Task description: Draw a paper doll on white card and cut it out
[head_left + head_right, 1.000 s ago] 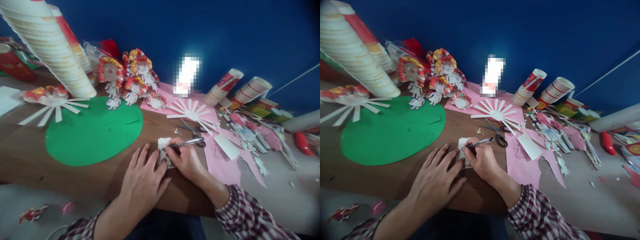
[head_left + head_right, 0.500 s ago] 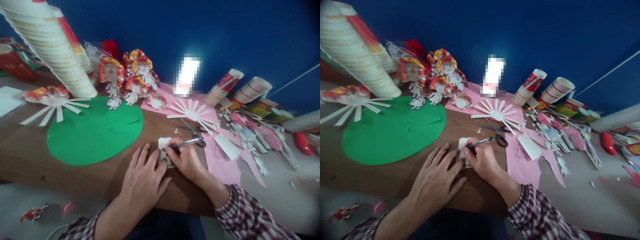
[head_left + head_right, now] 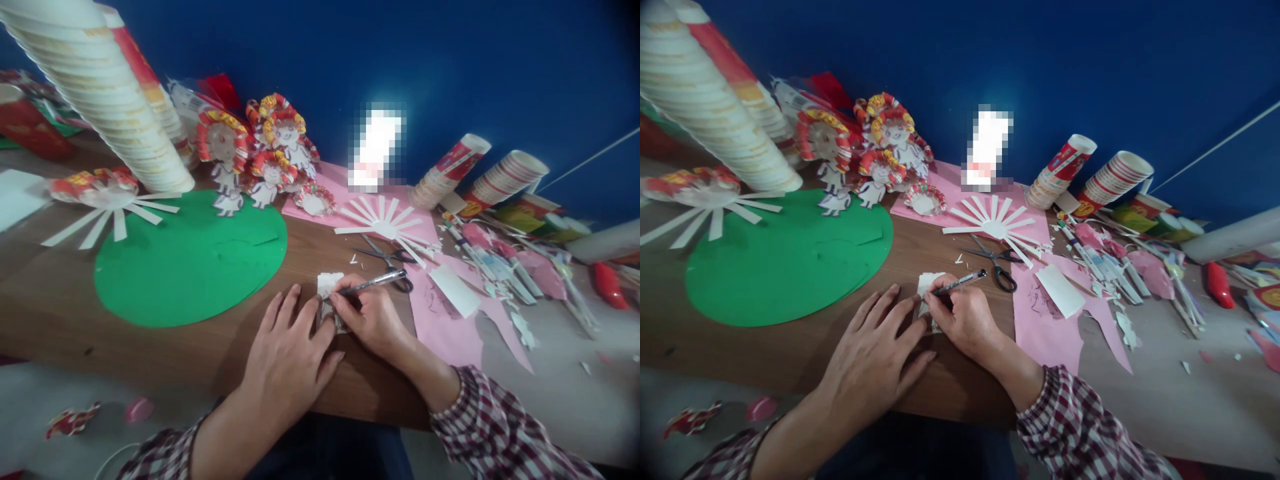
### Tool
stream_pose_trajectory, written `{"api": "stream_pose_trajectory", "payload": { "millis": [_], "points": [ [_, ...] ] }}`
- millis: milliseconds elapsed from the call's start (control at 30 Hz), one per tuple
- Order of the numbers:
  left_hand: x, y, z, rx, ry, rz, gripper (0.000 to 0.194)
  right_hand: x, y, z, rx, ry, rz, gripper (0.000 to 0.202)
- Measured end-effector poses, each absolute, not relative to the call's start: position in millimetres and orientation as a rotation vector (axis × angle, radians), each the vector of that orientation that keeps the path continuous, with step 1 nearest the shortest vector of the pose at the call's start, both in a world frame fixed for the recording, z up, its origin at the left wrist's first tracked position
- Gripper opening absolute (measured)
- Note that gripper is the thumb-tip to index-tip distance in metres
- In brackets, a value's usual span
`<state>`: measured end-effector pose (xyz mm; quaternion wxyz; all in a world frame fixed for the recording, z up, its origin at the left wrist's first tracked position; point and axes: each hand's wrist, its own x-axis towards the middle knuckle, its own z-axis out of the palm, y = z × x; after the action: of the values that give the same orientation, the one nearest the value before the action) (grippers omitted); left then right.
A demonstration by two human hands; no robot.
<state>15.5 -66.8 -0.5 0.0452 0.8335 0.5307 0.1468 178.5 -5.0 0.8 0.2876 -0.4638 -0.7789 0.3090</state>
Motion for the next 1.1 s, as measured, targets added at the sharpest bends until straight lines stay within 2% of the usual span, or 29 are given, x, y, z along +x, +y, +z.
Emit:
{"api": "stream_pose_trajectory", "payload": {
  "millis": [1100],
  "points": [
    [15.6, -67.5, 2.1, 2.542, 1.614, 0.443, 0.038, 179.2, -7.2, 5.9, -1.224, -2.15, 0.893, 0.012]
  ]
}}
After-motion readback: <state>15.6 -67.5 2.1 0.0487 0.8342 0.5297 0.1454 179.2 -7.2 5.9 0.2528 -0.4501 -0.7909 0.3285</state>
